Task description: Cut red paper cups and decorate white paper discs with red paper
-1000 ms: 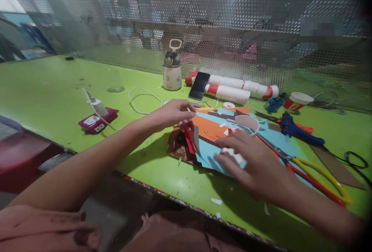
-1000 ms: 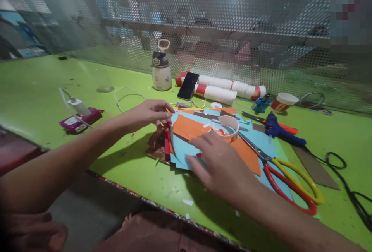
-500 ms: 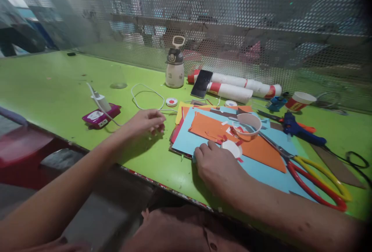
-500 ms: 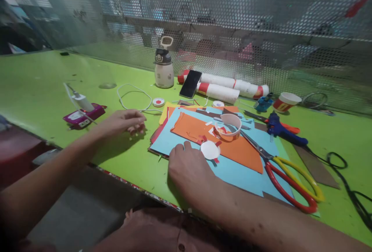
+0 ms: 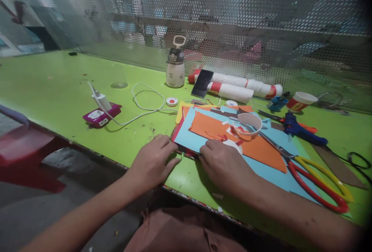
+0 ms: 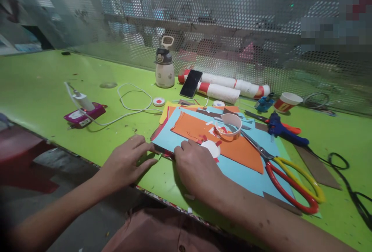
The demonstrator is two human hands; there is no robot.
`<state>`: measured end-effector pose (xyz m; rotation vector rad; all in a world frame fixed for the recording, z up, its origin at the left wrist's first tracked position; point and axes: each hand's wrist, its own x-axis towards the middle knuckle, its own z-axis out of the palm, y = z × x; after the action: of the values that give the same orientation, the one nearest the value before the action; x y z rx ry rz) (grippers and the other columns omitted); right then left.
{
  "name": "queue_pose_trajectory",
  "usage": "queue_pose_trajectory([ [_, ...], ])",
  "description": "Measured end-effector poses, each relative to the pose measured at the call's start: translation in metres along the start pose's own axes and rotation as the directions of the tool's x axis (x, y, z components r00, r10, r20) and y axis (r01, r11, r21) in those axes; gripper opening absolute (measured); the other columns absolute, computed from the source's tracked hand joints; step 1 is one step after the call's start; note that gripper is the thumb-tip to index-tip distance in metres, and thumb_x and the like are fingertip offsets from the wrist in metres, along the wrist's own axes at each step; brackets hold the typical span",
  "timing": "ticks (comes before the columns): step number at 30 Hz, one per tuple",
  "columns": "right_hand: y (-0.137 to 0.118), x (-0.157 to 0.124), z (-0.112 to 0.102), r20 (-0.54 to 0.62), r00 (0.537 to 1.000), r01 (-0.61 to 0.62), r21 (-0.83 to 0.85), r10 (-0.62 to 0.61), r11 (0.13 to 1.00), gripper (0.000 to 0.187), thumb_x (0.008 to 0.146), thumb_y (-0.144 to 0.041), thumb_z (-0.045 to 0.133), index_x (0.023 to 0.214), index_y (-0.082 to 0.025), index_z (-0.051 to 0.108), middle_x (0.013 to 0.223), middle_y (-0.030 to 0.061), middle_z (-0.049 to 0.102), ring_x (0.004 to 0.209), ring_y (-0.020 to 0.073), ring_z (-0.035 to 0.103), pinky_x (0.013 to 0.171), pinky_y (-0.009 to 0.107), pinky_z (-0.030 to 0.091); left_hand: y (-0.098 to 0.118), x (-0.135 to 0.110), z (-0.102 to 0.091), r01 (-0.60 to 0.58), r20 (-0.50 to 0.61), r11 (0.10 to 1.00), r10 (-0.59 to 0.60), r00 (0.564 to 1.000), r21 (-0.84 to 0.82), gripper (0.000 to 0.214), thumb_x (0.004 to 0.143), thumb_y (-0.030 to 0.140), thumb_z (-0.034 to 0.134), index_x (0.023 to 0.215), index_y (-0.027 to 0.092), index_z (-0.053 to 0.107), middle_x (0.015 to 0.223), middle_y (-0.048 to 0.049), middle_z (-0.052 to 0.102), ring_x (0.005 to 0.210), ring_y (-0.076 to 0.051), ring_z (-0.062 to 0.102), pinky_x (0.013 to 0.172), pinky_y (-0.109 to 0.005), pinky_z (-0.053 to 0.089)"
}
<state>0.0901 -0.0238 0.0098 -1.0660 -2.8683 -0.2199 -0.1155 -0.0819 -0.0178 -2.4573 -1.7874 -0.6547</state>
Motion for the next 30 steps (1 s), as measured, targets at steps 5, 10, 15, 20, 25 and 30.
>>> queue_pose_trajectory([
  [5, 0.004, 0.001, 0.001, -0.049, 0.995, -0.087, 0.017, 0.087, 0.996, 0.020, 0.092, -0.012, 0.049, 0.076, -0.015, 0.062, 0.073, 0.0068, 0.064, 0.060, 0.0181, 0.054, 0.052, 0.031, 0.018, 0.001, 0.004, 0.001, -0.167, -0.024, 0.983, 0.169, 0.985, 0.071, 0.015, 0.092, 0.024, 0.050, 0.098, 0.018, 0.064, 0.081, -0.0068, 0.058, 0.075, -0.021, 0.050, 0.064, -0.033, 0.040],
  [10, 0.008, -0.003, 0.001, -0.075, 0.991, -0.109, 0.013, 0.110, 0.994, 0.019, 0.091, -0.013, 0.048, 0.076, -0.016, 0.060, 0.071, 0.0061, 0.064, 0.059, 0.0183, 0.054, 0.052, 0.031, 0.021, 0.003, 0.007, 0.007, -0.234, -0.030, 0.971, 0.236, 0.971, 0.045, 0.024, 0.095, 0.017, 0.043, 0.090, 0.017, 0.066, 0.080, -0.0083, 0.060, 0.071, -0.020, 0.049, 0.063, -0.032, 0.039],
  [15, 0.000, -0.006, 0.000, -0.088, 0.993, -0.086, -0.035, 0.082, 0.996, 0.017, 0.091, -0.018, 0.051, 0.077, -0.017, 0.061, 0.073, 0.0080, 0.065, 0.065, 0.0214, 0.056, 0.052, 0.032, 0.023, -0.010, 0.003, 0.000, -0.096, -0.018, 0.990, 0.094, 0.995, -0.104, 0.018, 0.093, 0.024, 0.048, 0.100, 0.020, 0.064, 0.086, -0.0076, 0.060, 0.080, -0.021, 0.055, 0.070, -0.033, 0.043],
  [20, -0.019, 0.001, 0.001, -0.062, 0.996, 0.059, -0.089, -0.064, 0.994, 0.011, 0.079, -0.006, 0.059, 0.084, -0.015, 0.064, 0.076, 0.0100, 0.066, 0.073, 0.0260, 0.058, 0.049, 0.032, 0.024, -0.040, 0.002, -0.012, 0.300, 0.012, 0.914, -0.309, 0.951, -0.273, 0.019, 0.088, 0.028, 0.052, 0.103, 0.021, 0.059, 0.087, -0.0045, 0.065, 0.076, -0.020, 0.061, 0.070, -0.032, 0.046],
  [25, -0.021, 0.007, 0.000, -0.112, 0.990, 0.068, -0.114, -0.081, 0.991, 0.020, 0.070, 0.005, 0.054, 0.072, -0.013, 0.064, 0.069, 0.0119, 0.065, 0.064, 0.0254, 0.058, 0.048, 0.032, 0.019, -0.047, 0.013, -0.012, 0.366, 0.078, 0.885, -0.360, 0.930, -0.289, 0.022, 0.087, 0.030, 0.051, 0.104, 0.019, 0.060, 0.088, -0.0051, 0.071, 0.078, -0.021, 0.066, 0.070, -0.030, 0.048],
  [30, 0.001, 0.005, -0.001, -0.253, 0.967, -0.033, -0.065, 0.016, 0.997, 0.020, 0.080, -0.004, 0.049, 0.069, -0.014, 0.061, 0.065, 0.0100, 0.062, 0.058, 0.0225, 0.056, 0.050, 0.032, 0.022, -0.046, 0.022, -0.014, 0.374, 0.131, 0.891, -0.351, 0.927, -0.257, 0.024, 0.088, 0.033, 0.049, 0.099, 0.018, 0.064, 0.090, -0.0074, 0.072, 0.078, -0.022, 0.066, 0.069, -0.031, 0.047],
])
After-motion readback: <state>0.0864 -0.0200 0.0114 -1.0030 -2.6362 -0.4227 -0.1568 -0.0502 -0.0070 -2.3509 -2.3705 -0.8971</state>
